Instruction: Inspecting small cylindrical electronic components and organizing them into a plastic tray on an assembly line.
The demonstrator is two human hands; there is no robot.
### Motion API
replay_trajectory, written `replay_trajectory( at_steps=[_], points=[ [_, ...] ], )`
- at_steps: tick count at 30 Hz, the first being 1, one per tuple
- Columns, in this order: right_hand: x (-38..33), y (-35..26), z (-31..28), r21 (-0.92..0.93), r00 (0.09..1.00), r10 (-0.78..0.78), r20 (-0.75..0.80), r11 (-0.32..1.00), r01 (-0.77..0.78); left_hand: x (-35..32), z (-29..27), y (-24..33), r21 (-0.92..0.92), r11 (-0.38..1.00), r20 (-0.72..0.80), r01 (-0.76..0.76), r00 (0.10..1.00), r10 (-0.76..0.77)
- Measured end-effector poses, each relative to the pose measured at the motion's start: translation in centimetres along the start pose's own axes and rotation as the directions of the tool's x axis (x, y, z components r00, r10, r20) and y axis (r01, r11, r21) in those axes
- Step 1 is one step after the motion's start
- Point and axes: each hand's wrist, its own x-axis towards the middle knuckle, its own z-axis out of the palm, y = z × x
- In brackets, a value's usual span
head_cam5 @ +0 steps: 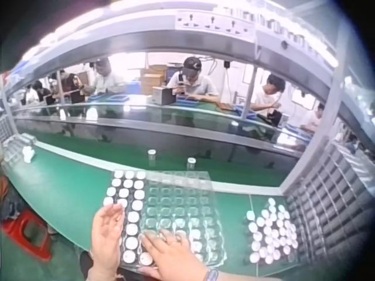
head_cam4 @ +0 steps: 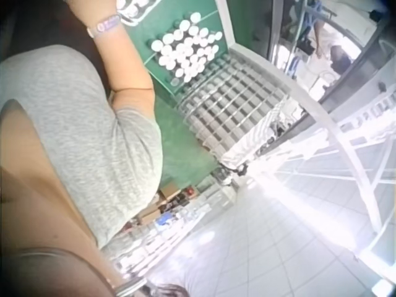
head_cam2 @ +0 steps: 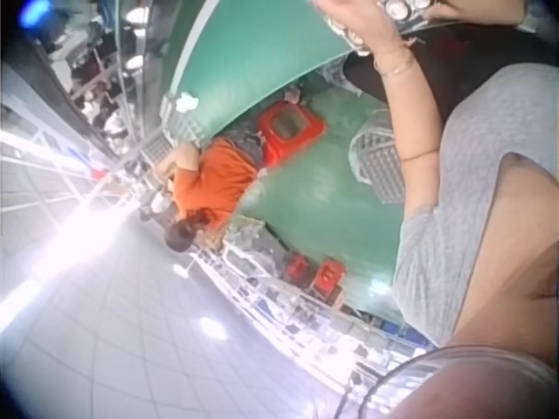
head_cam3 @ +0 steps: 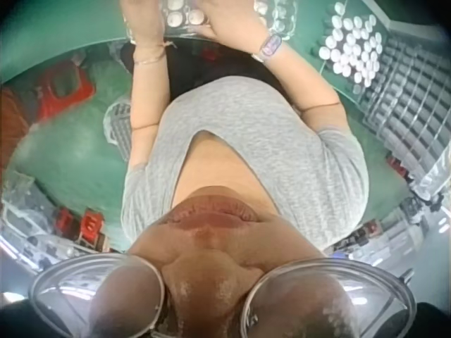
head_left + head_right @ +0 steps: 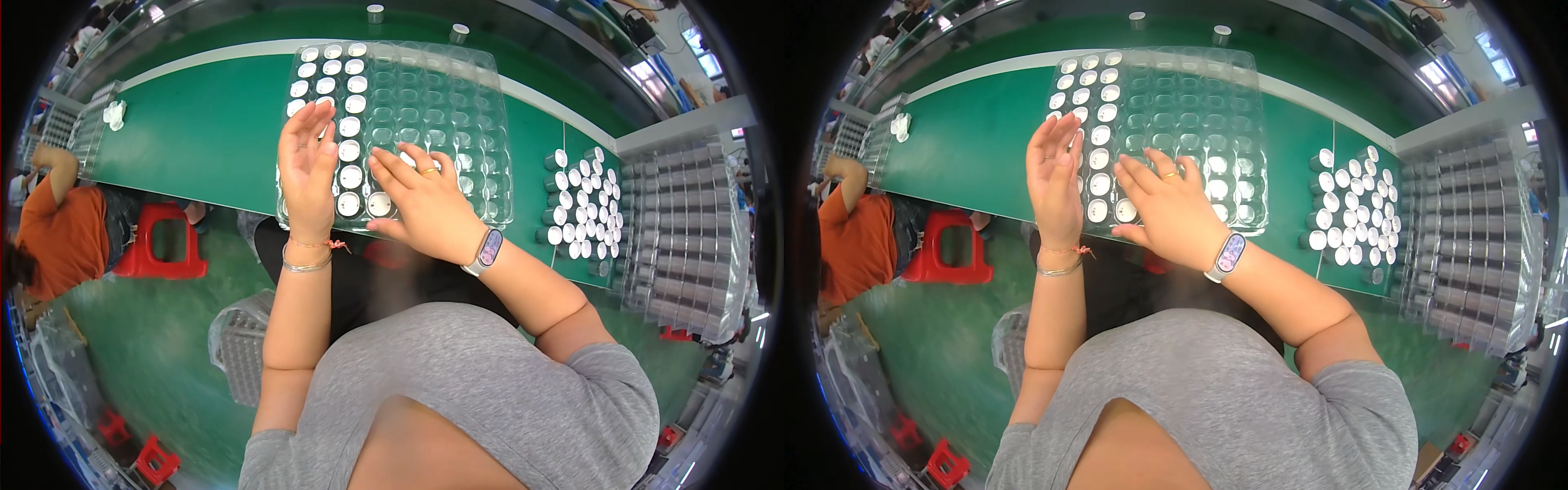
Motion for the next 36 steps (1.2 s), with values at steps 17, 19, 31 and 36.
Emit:
replay_trajectory(
  at_steps=[17, 19, 31, 36],
  points=[
    [2.2, 2.0, -3.0, 0.161, 0.968, -0.029, 0.249, 0.987, -0.011, -0.7, 0.9, 0.9, 0.515, 0.843, 0.203, -0.158, 0.977, 0.059],
    [6.1, 4.4, -6.3, 0.416, 0.991, 0.110, 0.074, 0.900, -0.131, -1.5, 1.9, 2.4, 0.707, 0.659, 0.311, -0.258, 0.950, 0.038],
    [22.3, 28.6, 3.2, -0.173, 0.871, 0.468, 0.150, 0.880, -0.443, -2.6, 4.3, 1.6, 0.874, 0.173, 0.486, -0.455, 0.822, -0.295],
    [27.6, 25.1, 4.0, 0.024, 0.937, 0.336, 0.101, 0.940, -0.339, -2.1, 3.8, 2.1, 0.882, 0.159, 0.471, -0.443, 0.816, -0.334]
  ],
)
